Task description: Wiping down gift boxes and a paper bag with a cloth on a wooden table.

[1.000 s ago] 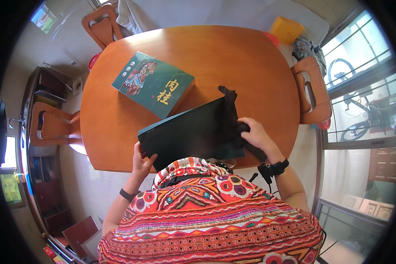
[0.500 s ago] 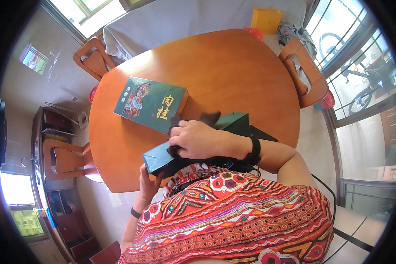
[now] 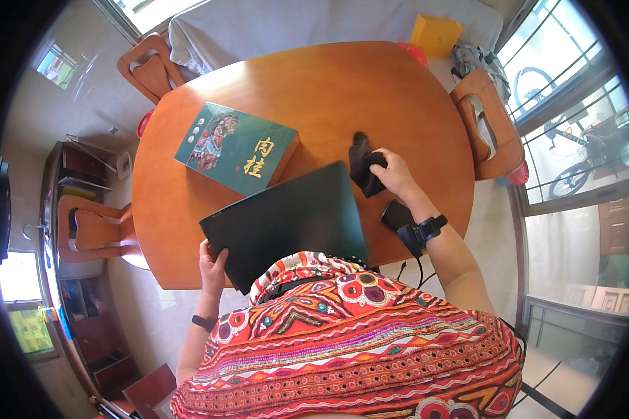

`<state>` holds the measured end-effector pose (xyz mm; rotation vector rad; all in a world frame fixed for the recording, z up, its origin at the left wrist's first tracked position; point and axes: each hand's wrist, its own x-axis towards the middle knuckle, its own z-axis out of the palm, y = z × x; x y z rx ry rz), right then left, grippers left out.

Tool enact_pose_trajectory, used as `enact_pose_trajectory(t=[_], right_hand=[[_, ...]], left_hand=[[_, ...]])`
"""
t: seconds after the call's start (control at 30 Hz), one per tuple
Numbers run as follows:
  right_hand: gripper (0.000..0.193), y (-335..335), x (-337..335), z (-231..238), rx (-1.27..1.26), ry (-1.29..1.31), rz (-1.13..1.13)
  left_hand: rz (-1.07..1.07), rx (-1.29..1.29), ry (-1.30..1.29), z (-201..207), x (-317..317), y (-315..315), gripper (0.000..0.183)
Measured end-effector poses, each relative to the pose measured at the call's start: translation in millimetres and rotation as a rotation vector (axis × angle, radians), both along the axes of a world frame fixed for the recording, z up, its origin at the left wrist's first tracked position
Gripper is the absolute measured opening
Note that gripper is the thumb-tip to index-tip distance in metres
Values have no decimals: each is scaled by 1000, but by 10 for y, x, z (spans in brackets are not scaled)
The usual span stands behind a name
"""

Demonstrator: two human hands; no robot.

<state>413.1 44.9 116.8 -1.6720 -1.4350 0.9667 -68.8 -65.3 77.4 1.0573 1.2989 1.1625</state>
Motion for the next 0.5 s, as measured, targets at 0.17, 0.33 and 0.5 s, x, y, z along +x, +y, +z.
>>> enact_pose_trajectory(t=[0.17,0.33,0.5], right_hand=[[37,-438,-254,-162,-143,-44,417],[37,-691,-369,-131,-374,-26,623],[29,-354,-644,166,-151,136,522]], left_hand=[[202,-221,-104,-401,-173,-204,33],[328,-375,-16,-613,-247,-590,39],[445,-366,-49,-682,-287,-586,40]])
